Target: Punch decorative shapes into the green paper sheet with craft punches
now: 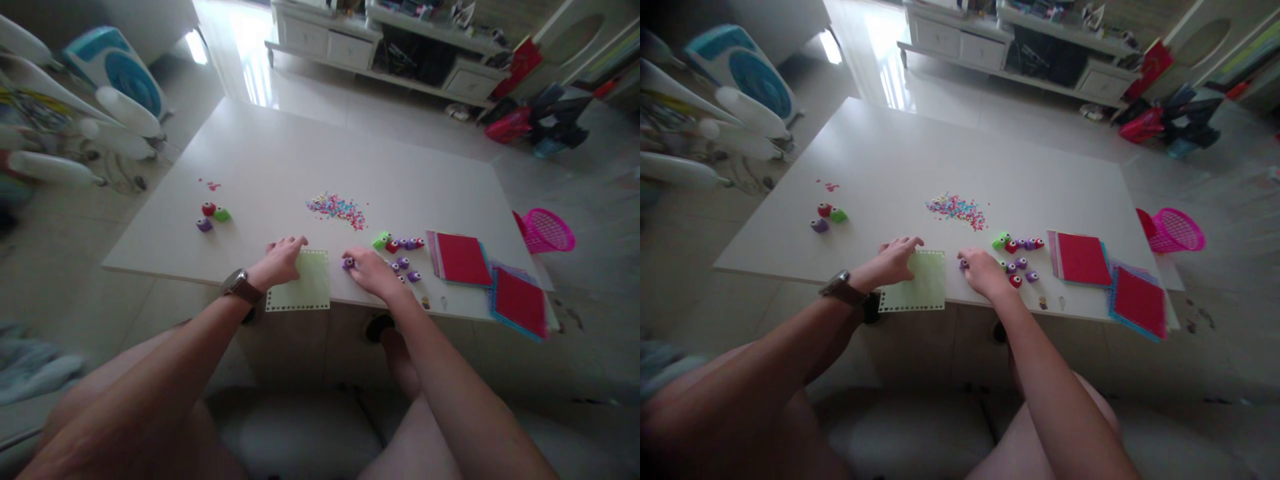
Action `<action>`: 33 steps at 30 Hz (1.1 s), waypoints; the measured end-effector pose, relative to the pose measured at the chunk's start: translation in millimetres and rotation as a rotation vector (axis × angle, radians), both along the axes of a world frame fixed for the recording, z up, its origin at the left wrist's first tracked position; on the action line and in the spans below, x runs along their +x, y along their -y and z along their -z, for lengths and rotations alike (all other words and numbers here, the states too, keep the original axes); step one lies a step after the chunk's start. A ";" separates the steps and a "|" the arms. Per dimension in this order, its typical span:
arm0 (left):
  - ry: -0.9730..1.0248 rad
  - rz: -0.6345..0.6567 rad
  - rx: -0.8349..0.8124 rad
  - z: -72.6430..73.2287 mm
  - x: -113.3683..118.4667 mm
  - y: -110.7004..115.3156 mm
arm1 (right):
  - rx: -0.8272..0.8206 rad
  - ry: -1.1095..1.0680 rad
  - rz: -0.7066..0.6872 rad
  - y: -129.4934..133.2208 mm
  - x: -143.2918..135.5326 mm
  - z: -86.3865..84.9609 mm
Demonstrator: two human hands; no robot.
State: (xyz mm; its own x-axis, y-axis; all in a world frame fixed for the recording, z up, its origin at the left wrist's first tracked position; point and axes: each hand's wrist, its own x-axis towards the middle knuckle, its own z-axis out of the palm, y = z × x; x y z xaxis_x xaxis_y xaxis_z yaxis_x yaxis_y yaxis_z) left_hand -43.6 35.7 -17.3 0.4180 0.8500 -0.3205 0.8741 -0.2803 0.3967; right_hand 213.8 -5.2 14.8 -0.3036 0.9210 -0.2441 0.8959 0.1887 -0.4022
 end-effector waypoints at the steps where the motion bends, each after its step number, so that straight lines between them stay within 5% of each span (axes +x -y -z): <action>1: 0.004 0.002 0.010 0.4 1.2 1.1 | 0.004 0.010 0.008 1.1 -1.3 0.8; 33: 0.054 -0.011 0.012 1.8 17.9 1.5 | -0.035 0.059 -0.032 13.0 -19.6 -8.6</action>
